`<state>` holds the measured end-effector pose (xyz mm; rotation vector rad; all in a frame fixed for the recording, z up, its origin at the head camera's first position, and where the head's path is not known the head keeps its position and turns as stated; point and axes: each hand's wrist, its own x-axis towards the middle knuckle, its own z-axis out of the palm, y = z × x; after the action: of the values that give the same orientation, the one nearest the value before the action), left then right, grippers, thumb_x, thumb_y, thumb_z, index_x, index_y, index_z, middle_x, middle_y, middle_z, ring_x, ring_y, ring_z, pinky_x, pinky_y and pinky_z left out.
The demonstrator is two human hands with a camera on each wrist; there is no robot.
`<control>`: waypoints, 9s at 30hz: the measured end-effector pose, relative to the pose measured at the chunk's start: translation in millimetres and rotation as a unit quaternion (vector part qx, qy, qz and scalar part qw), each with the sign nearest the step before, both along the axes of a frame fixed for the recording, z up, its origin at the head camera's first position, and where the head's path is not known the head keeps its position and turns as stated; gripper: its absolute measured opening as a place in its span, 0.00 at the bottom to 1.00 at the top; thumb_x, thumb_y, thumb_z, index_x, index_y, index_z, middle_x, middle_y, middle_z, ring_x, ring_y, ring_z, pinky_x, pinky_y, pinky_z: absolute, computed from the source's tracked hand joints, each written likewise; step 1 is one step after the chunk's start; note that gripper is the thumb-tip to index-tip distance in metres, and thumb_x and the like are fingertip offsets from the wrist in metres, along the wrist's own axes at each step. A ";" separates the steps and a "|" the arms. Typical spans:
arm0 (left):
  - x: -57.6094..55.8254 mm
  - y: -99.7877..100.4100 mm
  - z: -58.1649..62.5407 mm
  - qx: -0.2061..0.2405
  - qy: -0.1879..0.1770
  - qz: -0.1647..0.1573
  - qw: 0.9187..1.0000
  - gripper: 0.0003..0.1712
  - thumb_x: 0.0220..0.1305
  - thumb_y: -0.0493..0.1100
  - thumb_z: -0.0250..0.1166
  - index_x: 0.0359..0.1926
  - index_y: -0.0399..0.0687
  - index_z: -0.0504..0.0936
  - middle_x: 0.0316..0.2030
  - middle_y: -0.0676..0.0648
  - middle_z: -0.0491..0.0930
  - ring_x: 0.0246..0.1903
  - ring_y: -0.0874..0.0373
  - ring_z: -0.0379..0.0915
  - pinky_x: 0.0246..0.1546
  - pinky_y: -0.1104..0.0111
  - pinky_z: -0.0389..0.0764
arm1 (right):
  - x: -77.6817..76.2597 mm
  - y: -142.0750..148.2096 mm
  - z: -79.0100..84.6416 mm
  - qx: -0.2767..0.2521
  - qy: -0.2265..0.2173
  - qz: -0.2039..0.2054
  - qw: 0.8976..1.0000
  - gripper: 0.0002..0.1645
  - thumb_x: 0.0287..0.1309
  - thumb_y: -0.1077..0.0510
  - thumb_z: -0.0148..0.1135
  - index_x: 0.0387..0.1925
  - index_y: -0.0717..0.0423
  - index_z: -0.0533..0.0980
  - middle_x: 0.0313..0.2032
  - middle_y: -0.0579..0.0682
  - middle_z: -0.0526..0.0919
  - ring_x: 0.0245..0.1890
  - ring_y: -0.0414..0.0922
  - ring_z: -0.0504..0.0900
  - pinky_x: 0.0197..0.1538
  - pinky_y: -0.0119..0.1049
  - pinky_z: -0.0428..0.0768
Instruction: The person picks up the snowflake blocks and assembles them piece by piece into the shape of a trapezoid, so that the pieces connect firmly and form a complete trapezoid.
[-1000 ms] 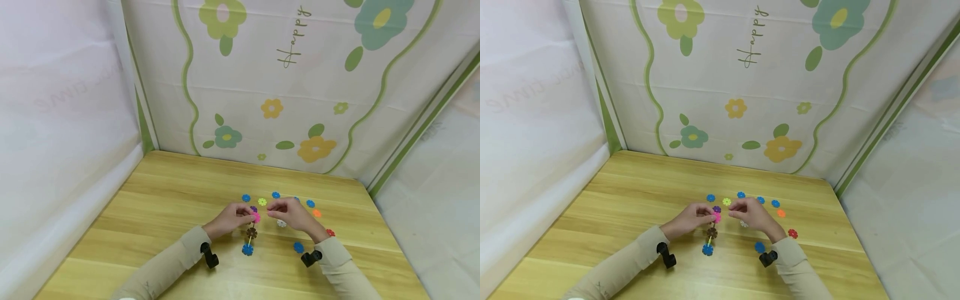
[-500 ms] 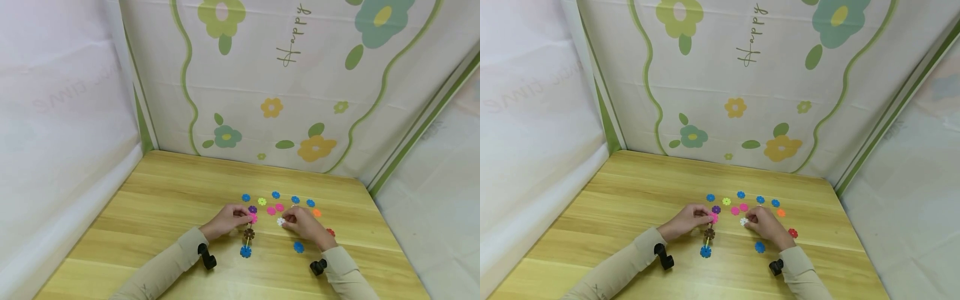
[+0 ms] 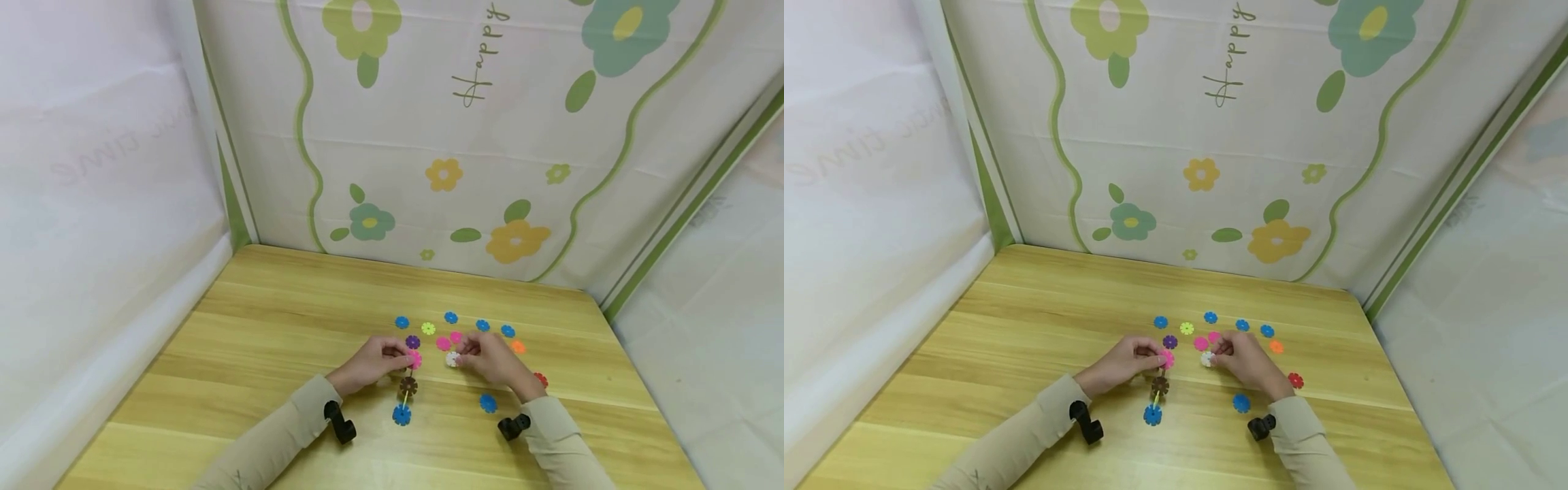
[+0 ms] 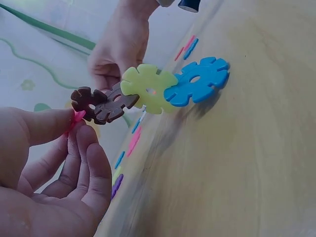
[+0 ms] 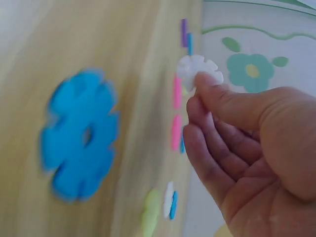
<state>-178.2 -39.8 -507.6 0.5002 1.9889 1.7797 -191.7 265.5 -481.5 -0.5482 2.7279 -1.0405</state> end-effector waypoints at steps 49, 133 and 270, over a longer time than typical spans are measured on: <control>6.9 5.1 8.1 0.025 -0.007 0.033 0.999 0.09 0.76 0.41 0.66 0.46 0.40 0.88 0.42 0.46 0.87 0.41 0.58 0.84 0.48 0.61 0.88 | 12.6 -56.7 -4.2 -0.223 0.059 0.042 0.972 0.05 0.68 0.55 0.71 0.40 0.51 0.83 0.40 0.48 0.88 0.40 0.55 0.89 0.46 0.43 0.89; 7.0 -8.9 10.5 -0.005 0.012 0.035 0.999 0.10 0.76 0.44 0.66 0.46 0.43 0.88 0.42 0.47 0.86 0.41 0.57 0.81 0.49 0.58 0.85 | 10.4 -64.4 19.3 -0.247 -0.064 -0.094 0.962 0.10 0.68 0.62 0.70 0.44 0.66 0.83 0.37 0.60 0.87 0.38 0.57 0.89 0.48 0.51 0.89; -1.9 -38.4 6.3 -0.008 -0.013 0.112 0.994 0.10 0.77 0.39 0.63 0.48 0.34 0.84 0.44 0.44 0.84 0.42 0.58 0.77 0.44 0.68 0.79 | -64.9 -115.7 -10.4 0.045 0.071 0.013 0.996 0.21 0.64 0.57 0.76 0.54 0.65 0.84 0.47 0.57 0.86 0.46 0.48 0.84 0.53 0.45 0.86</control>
<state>-180.0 -78.2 -501.3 0.2548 2.1110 1.8874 -256.6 149.7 -491.9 -0.6652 2.8660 -0.8992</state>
